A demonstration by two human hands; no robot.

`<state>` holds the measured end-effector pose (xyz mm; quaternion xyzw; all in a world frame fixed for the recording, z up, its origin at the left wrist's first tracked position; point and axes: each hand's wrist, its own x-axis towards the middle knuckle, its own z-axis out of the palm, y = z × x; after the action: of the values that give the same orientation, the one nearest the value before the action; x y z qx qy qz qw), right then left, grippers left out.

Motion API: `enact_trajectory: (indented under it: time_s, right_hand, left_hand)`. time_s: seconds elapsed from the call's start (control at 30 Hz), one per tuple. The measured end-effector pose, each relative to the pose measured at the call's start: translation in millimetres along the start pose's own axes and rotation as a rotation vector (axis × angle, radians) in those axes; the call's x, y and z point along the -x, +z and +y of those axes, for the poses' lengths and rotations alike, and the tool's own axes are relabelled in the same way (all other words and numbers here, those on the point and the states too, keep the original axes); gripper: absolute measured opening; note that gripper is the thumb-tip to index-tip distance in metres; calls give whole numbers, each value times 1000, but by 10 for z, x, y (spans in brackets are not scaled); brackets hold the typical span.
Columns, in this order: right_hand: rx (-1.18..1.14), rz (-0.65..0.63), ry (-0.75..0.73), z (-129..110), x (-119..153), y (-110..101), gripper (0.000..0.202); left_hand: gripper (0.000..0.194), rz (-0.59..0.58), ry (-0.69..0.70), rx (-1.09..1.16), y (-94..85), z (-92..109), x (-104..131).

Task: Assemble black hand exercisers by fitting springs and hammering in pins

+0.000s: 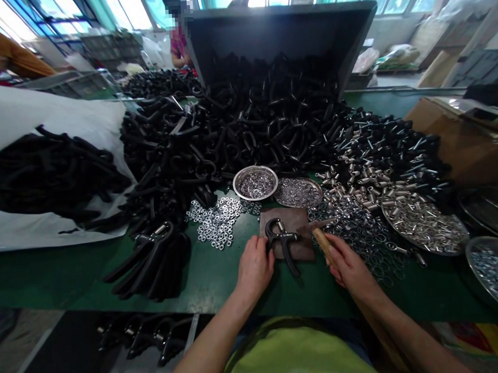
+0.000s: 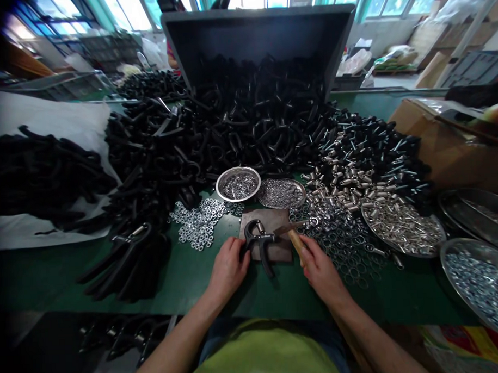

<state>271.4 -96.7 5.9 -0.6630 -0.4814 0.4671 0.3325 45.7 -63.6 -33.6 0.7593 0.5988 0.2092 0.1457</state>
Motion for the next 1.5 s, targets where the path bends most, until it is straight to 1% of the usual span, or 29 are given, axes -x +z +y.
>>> enact_trajectory:
  time_s: [0.03, 0.1, 0.17, 0.2, 0.23, 0.3, 0.33, 0.37, 0.43, 0.5, 0.53, 0.6, 0.67, 0.7, 0.77, 0.8, 0.83, 0.87, 0.93, 1.03, 1.1, 1.17, 1.23, 1.27, 1.33, 1.4, 1.5]
  right_hand:
    - [60, 2, -79, -35, 23, 37, 48]
    - [210, 30, -311, -133, 26, 114, 42]
    - [398, 22, -517, -208, -9, 192, 41]
    - [498, -14, -575, -221, -31, 230, 42]
    - [590, -64, -601, -216, -53, 263, 43]
    - [718, -144, -593, -170, -82, 294, 43]
    - [745, -145, -589, -138, -88, 282, 43]
    - [752, -111, -595, -106, -90, 249, 43]
    - [760, 28, -610, -54, -99, 113, 41]
    - [812, 217, -580, -14, -140, -97, 40]
    - [861, 316, -540, 6, -179, -216, 40]
    - [989, 498, -424, 59, -288, -451, 40]
    - [1111, 622, -318, 134, -417, -646, 42]
    - [1156, 655, -279, 175, -480, -719, 43]
    - [1221, 677, -239, 248, -587, -814, 44]
    - [1245, 677, -238, 272, -632, -836, 44]
    - [1265, 672, -254, 280, -673, -841, 43]
    - [1276, 662, -289, 271, -714, -831, 41]
    - [1244, 603, -406, 191, -816, -763, 35]
    - [1083, 406, -577, -57, -1065, -550, 29]
    - [1009, 270, -607, -257, -1293, -353, 28]
    - [1028, 161, -581, -431, -1536, -145, 26]
    - [1044, 124, -556, -548, -1754, 40, 21]
    - [1047, 117, -543, -581, -1845, 115, 20]
    - [1042, 106, -520, -605, -1980, 220, 17]
    - [1027, 95, -499, -589, -2059, 265, 11]
    - [989, 91, -479, -544, -2114, 247, 11]
  left_hand:
    - [19, -2, 3, -2, 1, 0, -4]
    - [20, -5, 9, -9, 2, 2, -7]
    - [21, -3, 12, -19, 4, 5, -5]
    - [21, -2, 12, -23, 6, 6, -3]
    - [20, -2, 12, -27, 7, 8, -3]
    - [21, -10, 9, -27, 0, 9, -7]
    - [22, -16, 5, -18, -10, 6, -10]
    - [24, -24, 4, 1, -27, 1, -16]
    - [33, -33, -3, 81, -78, -14, -32]
    - [41, -50, -45, 244, -136, -23, -57]
    - [43, -80, -93, 378, -162, -19, -72]
    - [41, -185, -249, 738, -190, 18, -100]
    - [42, -287, -441, 1123, -181, 96, -108]
    - [43, -314, -534, 1275, -163, 145, -100]
    - [47, -332, -685, 1468, -114, 243, -55]
    - [48, -334, -726, 1513, -92, 285, -21]
    - [49, -336, -735, 1523, -77, 319, 18]
    - [48, -336, -710, 1493, -77, 343, 59]
    - [47, -347, -582, 1335, -126, 365, 128]
    - [44, -382, -333, 970, -300, 357, 115]
    - [38, -335, -177, 737, -407, 342, -28]
    - [31, -234, -34, 523, -440, 329, -291]
    - [26, -161, 81, 295, -382, 324, -640]
    - [26, -152, 125, 162, -323, 327, -825]
    - [26, -169, 131, -120, -170, 346, -1167]
    - [29, -182, 107, -220, -5, 387, -1428]
    - [33, -199, 77, -246, 202, 468, -1642]
